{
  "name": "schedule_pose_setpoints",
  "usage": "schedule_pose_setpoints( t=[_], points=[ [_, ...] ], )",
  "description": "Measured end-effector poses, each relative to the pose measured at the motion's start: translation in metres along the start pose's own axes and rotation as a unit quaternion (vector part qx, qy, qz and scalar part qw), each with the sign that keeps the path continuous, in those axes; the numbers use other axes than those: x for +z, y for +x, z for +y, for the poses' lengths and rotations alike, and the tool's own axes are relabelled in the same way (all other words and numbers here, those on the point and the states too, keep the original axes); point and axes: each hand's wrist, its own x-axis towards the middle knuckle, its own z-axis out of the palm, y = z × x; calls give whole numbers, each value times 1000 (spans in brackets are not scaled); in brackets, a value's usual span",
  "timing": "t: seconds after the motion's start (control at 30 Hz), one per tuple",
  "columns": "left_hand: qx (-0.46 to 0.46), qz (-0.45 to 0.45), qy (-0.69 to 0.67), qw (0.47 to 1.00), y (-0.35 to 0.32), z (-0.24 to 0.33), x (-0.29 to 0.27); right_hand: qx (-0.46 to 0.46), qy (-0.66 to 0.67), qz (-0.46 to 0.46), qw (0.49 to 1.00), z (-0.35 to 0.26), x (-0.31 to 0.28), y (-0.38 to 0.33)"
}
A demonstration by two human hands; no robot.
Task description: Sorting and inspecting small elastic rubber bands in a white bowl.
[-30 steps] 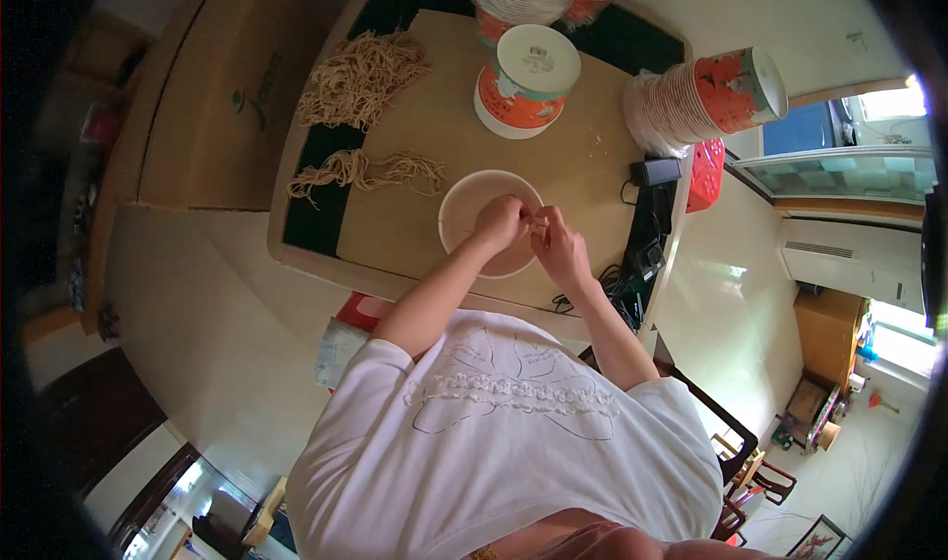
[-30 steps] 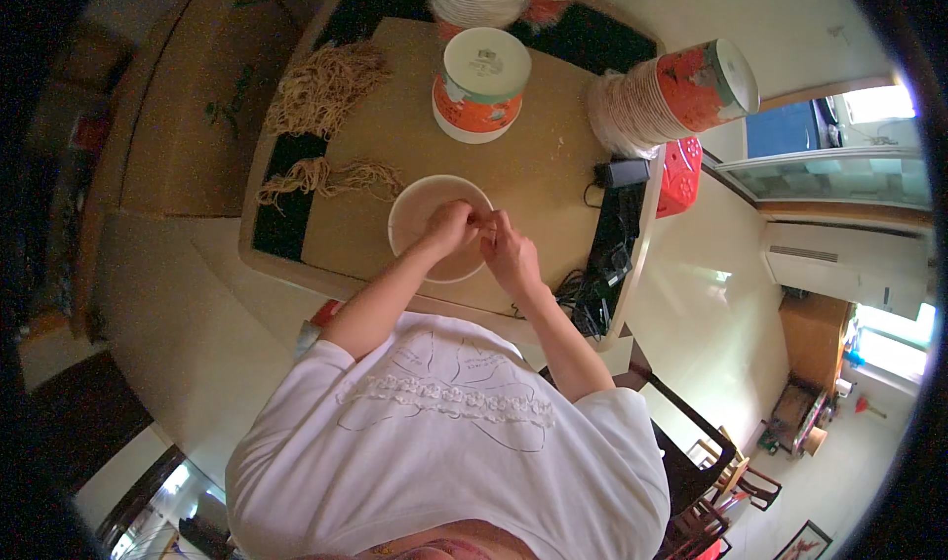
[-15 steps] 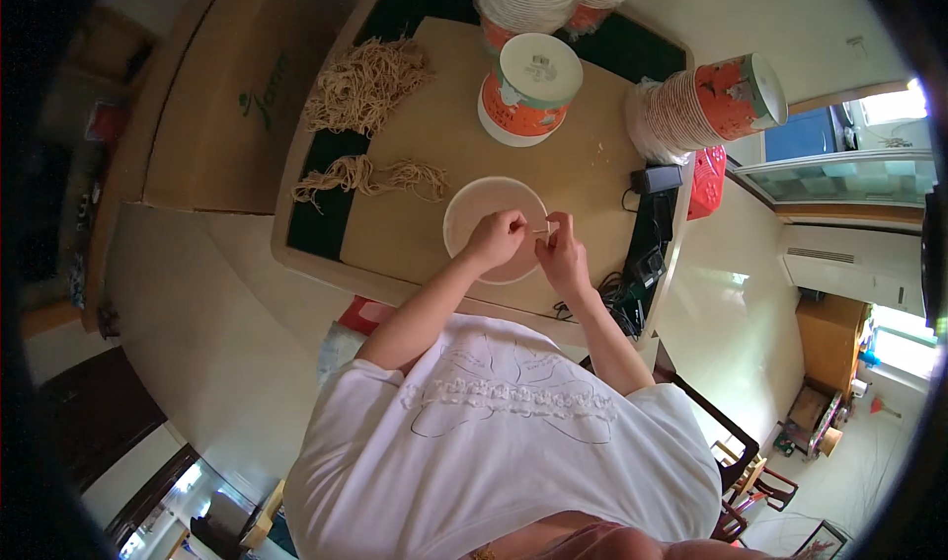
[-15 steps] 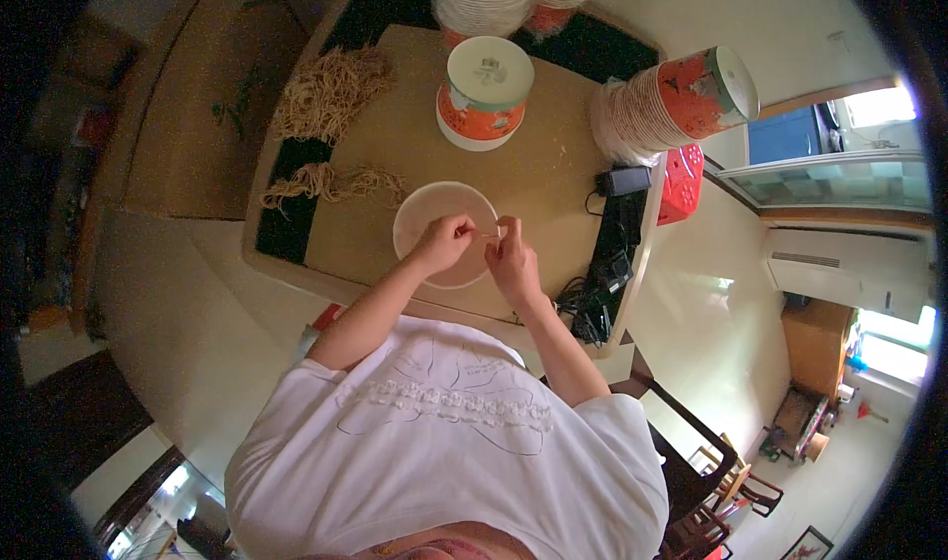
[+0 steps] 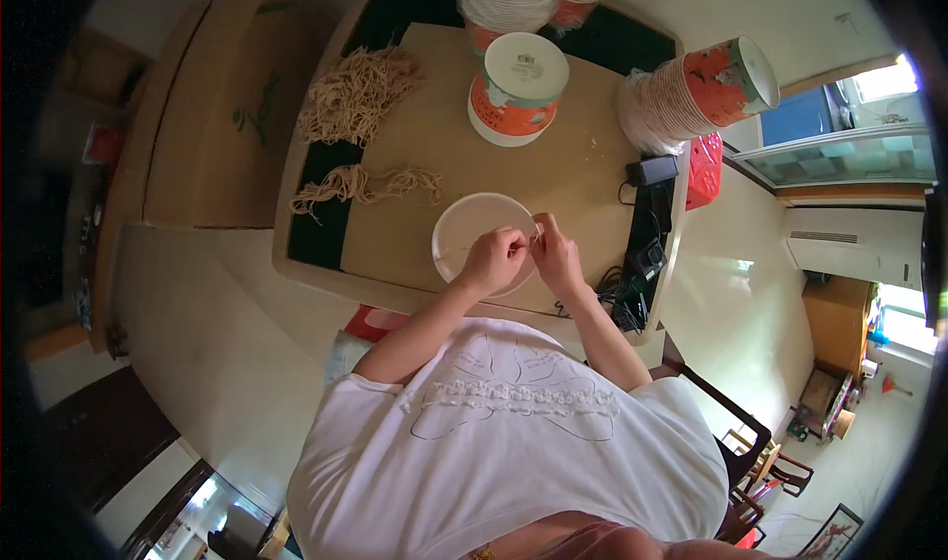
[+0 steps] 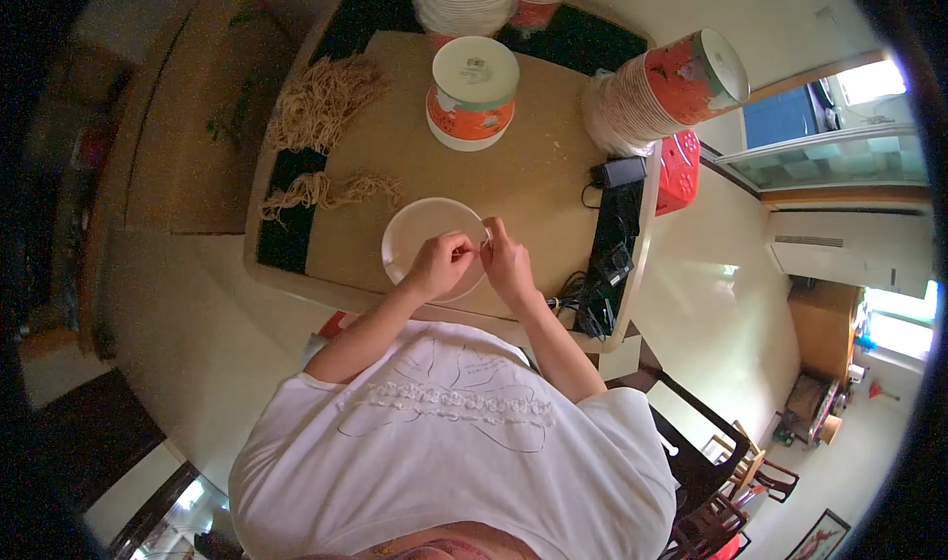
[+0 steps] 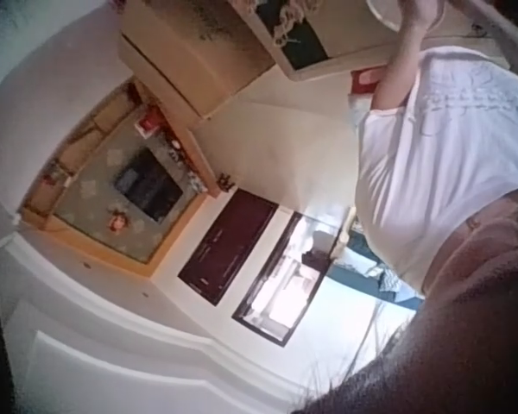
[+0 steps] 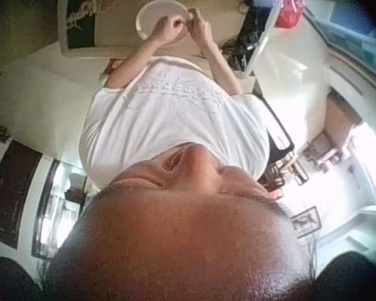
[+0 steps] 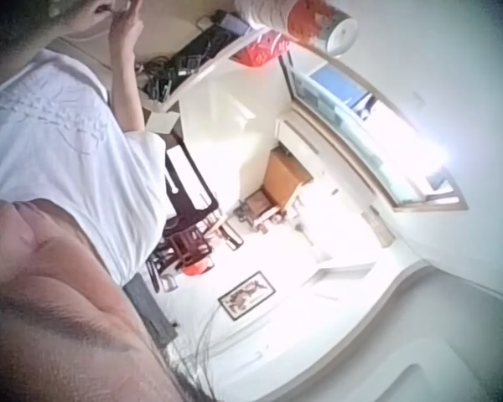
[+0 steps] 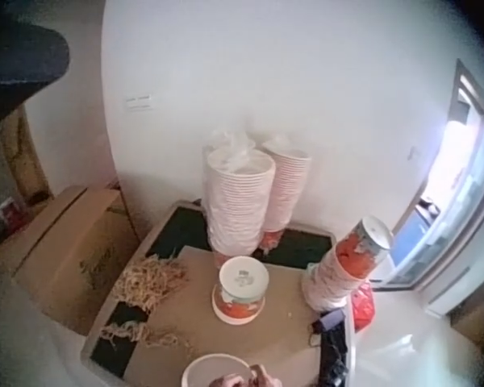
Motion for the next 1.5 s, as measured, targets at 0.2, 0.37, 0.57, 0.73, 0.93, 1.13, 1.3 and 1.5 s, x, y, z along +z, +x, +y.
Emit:
schedule_pose_setpoints(
  t=[0.2,0.37,0.57,0.73,0.93,1.13,1.3,1.5],
  points=[
    [-36,2,-9,999,-5,-2,-7,21,9,-8,1000,1,4,0],
    [-79,-40,29,996,-3,-2,-8,21,-13,1,1000,2,7,3],
    [-109,-12,-16,994,14,-14,-2,17,-21,-5,1000,3,6,4],
    [-17,14,90,996,18,2,0,16,-20,-21,999,-3,1,5],
    [1,24,137,990,21,13,4,-10,-17,-5,1000,-4,2,5],
    [5,8,156,988,21,7,7,15,-16,-15,1000,-5,2,6],
    [-5,38,145,989,19,-4,7,27,-25,-12,999,1,5,6],
    [-41,34,99,994,15,-9,2,47,-28,-17,998,-6,1,5]
  ],
)
